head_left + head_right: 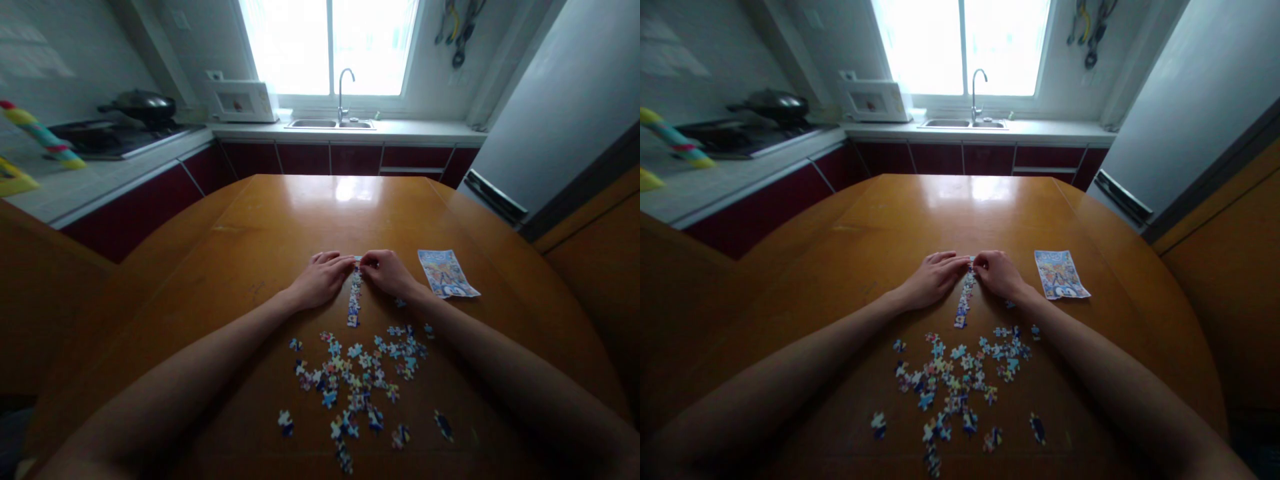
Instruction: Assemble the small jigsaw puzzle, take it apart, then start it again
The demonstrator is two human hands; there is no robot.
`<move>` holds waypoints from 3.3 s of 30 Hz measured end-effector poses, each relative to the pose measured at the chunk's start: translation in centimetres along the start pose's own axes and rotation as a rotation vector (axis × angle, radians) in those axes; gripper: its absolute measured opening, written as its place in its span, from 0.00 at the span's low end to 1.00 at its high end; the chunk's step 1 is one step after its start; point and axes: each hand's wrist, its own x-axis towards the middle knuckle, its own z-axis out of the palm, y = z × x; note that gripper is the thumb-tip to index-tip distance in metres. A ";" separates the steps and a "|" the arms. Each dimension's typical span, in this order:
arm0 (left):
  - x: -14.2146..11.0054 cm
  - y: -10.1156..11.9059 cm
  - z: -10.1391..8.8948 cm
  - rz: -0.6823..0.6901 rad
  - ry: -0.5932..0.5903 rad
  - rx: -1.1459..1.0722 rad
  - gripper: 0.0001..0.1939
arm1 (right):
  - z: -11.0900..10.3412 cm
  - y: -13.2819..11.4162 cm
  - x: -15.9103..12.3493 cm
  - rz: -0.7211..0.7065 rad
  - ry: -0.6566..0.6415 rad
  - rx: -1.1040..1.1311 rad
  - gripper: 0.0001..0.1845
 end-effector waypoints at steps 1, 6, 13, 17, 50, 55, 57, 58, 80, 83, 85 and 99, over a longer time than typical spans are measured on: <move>0.0 0.0 0.0 0.001 0.002 0.002 0.20 | 0.0 0.0 0.0 0.000 -0.003 -0.003 0.05; 0.0 0.0 0.1 0.001 0.007 0.007 0.20 | 0.1 -0.2 0.0 -0.010 -0.020 -0.068 0.05; 0.0 -0.2 0.2 -0.009 -0.005 -0.017 0.20 | 0.1 -0.6 -0.1 -0.021 -0.017 -0.216 0.06; 0.0 -0.2 0.2 -0.016 -0.014 -0.008 0.21 | 0.1 -0.6 -0.1 -0.053 -0.022 -0.266 0.06; -0.1 -0.5 0.0 0.055 -0.012 -0.049 0.19 | -0.3 -0.5 -2.2 -0.152 -0.057 -0.256 0.11; 0.1 -0.5 -0.1 0.052 -0.026 -0.056 0.20 | -0.3 -0.5 -2.2 -0.147 -0.056 -0.266 0.11; 0.1 -0.6 -0.1 0.060 -0.034 -0.036 0.21 | -0.3 -0.5 -2.2 -0.141 -0.052 -0.268 0.11; 0.2 -0.6 0.0 0.066 -0.041 -0.024 0.21 | -0.3 -0.5 -2.2 -0.139 -0.050 -0.269 0.11; 0.4 -0.9 0.0 0.055 -0.049 -0.061 0.19 | 0.0 -0.6 -2.1 -0.145 -0.033 -0.289 0.10; 0.3 -0.7 0.1 0.047 -0.031 -0.053 0.18 | 0.0 -0.6 -2.1 -0.151 -0.035 -0.310 0.10; 0.3 -0.5 0.0 0.037 -0.016 -0.046 0.18 | 0.0 -0.6 -2.2 -0.154 -0.035 -0.321 0.11; 0.4 0.2 -0.2 0.008 0.012 0.041 0.17 | 0.1 -0.8 -2.4 -0.154 -0.036 -0.351 0.11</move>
